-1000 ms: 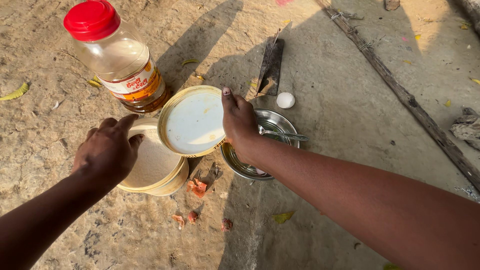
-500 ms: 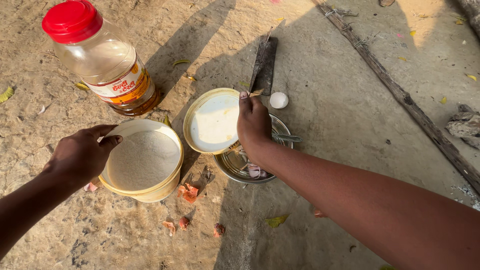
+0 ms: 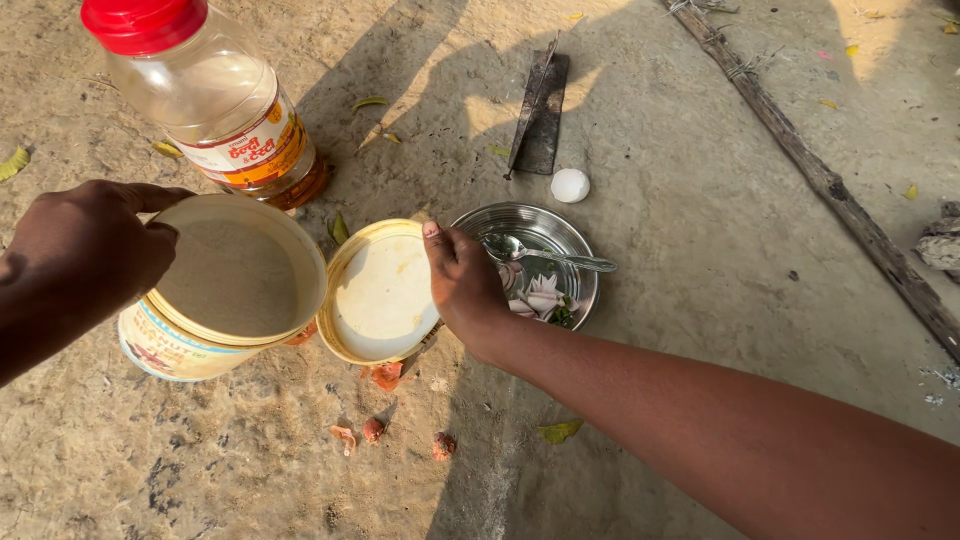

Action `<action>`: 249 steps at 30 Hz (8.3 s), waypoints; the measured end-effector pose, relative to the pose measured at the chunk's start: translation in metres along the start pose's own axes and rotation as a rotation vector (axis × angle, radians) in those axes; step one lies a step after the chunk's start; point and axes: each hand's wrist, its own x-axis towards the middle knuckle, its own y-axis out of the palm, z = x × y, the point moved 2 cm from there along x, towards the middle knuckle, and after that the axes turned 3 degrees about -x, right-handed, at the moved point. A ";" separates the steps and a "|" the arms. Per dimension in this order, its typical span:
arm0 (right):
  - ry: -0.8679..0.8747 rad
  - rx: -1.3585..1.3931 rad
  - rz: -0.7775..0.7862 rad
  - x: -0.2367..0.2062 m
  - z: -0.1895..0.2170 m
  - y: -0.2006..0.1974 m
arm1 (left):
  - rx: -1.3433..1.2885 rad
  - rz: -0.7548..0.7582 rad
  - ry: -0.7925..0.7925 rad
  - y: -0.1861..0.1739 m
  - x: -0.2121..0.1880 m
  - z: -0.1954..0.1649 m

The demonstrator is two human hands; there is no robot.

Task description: The person cracks an egg into a metal bowl containing sliced shallots and green chili, adds a spoonful of white powder from a peanut butter jar, and stirs the mixture with a spoon. They then open a cooking oil bottle and pour oil into a black pan on a small clay stove.

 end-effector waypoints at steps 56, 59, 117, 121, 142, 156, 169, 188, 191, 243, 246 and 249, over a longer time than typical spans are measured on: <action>0.031 0.153 -0.247 -0.003 0.001 -0.005 | -1.179 -0.198 -0.199 0.103 0.036 0.092; 0.047 0.164 -0.273 0.000 0.005 -0.010 | -1.105 -0.164 -0.166 0.122 0.031 0.122; 0.198 0.187 -0.358 0.017 -0.032 -0.134 | -0.572 0.088 0.604 0.056 -0.024 -0.200; 0.317 0.162 -0.414 0.017 -0.038 -0.147 | -0.746 0.229 0.378 0.055 -0.014 -0.197; 0.193 0.228 -0.481 0.021 -0.029 -0.140 | -0.404 0.288 0.442 0.087 -0.008 -0.183; 0.273 0.209 -0.469 0.014 -0.019 -0.151 | -0.350 0.107 0.562 0.076 -0.013 -0.192; 0.269 0.229 -0.486 0.016 -0.017 -0.149 | -0.370 0.099 0.618 0.067 -0.018 -0.189; 0.118 0.208 -0.408 0.013 -0.025 -0.131 | -0.183 -0.190 0.896 0.055 -0.035 -0.205; 0.105 0.215 -0.423 0.015 -0.025 -0.127 | -0.103 -0.099 0.807 0.063 -0.035 -0.207; 0.290 0.266 -0.305 0.017 0.022 -0.088 | -1.090 0.236 0.081 0.056 0.025 -0.119; 0.276 0.306 -0.221 0.021 0.028 -0.067 | -1.177 0.244 0.027 0.041 0.020 -0.103; 0.119 0.291 -0.187 0.026 0.035 -0.044 | -1.213 0.229 -0.019 0.031 0.012 -0.086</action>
